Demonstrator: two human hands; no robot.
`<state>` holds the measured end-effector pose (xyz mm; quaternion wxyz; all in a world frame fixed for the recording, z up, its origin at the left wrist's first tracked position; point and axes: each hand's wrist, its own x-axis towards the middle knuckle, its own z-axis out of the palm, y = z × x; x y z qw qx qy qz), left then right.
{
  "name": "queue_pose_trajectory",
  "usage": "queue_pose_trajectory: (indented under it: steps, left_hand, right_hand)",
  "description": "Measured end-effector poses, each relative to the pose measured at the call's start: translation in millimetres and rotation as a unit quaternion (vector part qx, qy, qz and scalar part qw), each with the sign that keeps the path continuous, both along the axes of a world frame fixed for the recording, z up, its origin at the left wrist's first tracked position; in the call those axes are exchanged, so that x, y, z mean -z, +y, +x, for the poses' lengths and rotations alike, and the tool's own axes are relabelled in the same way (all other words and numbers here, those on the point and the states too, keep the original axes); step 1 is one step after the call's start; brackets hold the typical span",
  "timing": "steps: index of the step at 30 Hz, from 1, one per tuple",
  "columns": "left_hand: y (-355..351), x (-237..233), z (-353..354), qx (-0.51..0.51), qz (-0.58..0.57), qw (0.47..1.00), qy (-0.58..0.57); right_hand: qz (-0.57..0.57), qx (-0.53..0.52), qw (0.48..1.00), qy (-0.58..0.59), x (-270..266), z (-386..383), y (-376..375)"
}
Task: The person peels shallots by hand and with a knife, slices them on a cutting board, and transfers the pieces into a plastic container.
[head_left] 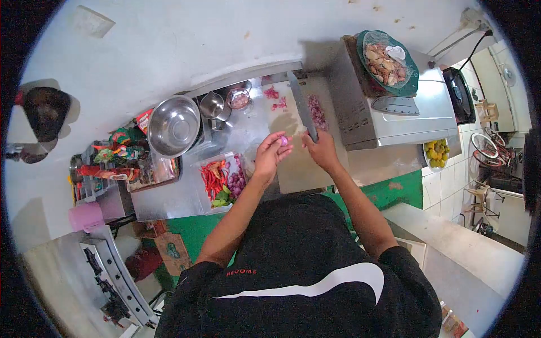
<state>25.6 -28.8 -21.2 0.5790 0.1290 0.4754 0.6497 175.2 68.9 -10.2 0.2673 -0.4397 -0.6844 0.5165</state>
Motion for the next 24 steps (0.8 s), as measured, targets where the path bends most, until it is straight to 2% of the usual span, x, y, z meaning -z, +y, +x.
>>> queue_pose_trajectory:
  steps: [2,3,5,6,8,9,11,12,14,15,17,18,20,21,23,24]
  left_hand:
    - [-5.6,9.8,-5.0,0.008,-0.064,0.993,-0.098]
    - [-9.0,16.7,-4.0,0.007,-0.063,0.993,-0.101]
    - [-18.3,32.8,1.4,0.039,-0.110,0.993,-0.017]
    - [-21.7,40.2,2.3,0.039,-0.108,0.993,-0.022]
    - [-26.5,52.5,3.2,0.117,-0.152,0.980,0.050]
    - [-28.3,55.9,5.9,0.120,-0.148,0.981,0.045]
    - [-28.4,62.5,11.6,0.187,-0.121,0.963,0.148]
    - [-26.8,62.7,15.8,0.191,-0.116,0.964,0.144]
    - [-22.4,63.4,21.8,0.264,-0.093,0.873,0.400]
    - [-20.9,65.1,24.1,0.267,-0.089,0.874,0.396]
    - [-15.2,68.7,27.7,0.310,-0.020,0.826,0.470]
    - [-11.6,68.7,29.9,0.313,-0.016,0.826,0.468]
    - [-7.8,69.2,33.9,0.317,0.033,0.788,0.526]
    - [-5.3,75.1,35.7,0.321,0.035,0.788,0.524]
    - [0.7,86.4,38.5,0.386,0.025,0.674,0.630]
    - [3.0,87.4,38.1,0.388,0.026,0.672,0.630]
  right_hand:
    - [0.019,0.004,0.997,-0.071,-3.7,-8.8,4.3]
    - [0.019,0.003,0.997,-0.074,-1.8,-14.6,7.5]
    - [0.156,0.044,0.978,-0.131,3.4,-27.9,14.6]
    - [0.158,0.043,0.977,-0.136,1.3,-34.9,17.3]
    - [0.250,0.055,0.967,-0.024,-6.1,-44.0,21.8]
    - [0.253,0.056,0.965,-0.031,-0.1,-42.3,23.4]
    - [0.184,0.060,0.979,-0.062,11.0,-37.0,27.2]
    - [0.188,0.063,0.978,-0.068,6.6,-30.8,26.6]
    - [0.108,0.033,0.980,-0.161,-6.6,-14.9,17.2]
    - [0.109,0.037,0.979,-0.166,-4.4,-6.1,11.5]
    - [0.148,0.056,0.963,-0.217,7.8,14.0,1.4]
    - [0.148,0.061,0.962,-0.220,11.4,25.0,-3.1]
    - [0.074,0.044,0.969,-0.231,17.8,47.6,-15.7]
    - [0.072,0.047,0.969,-0.233,19.5,55.9,-22.2]
    - [0.043,0.052,0.971,-0.231,23.3,69.9,-34.3]
    - [0.042,0.055,0.971,-0.231,27.1,75.6,-38.6]
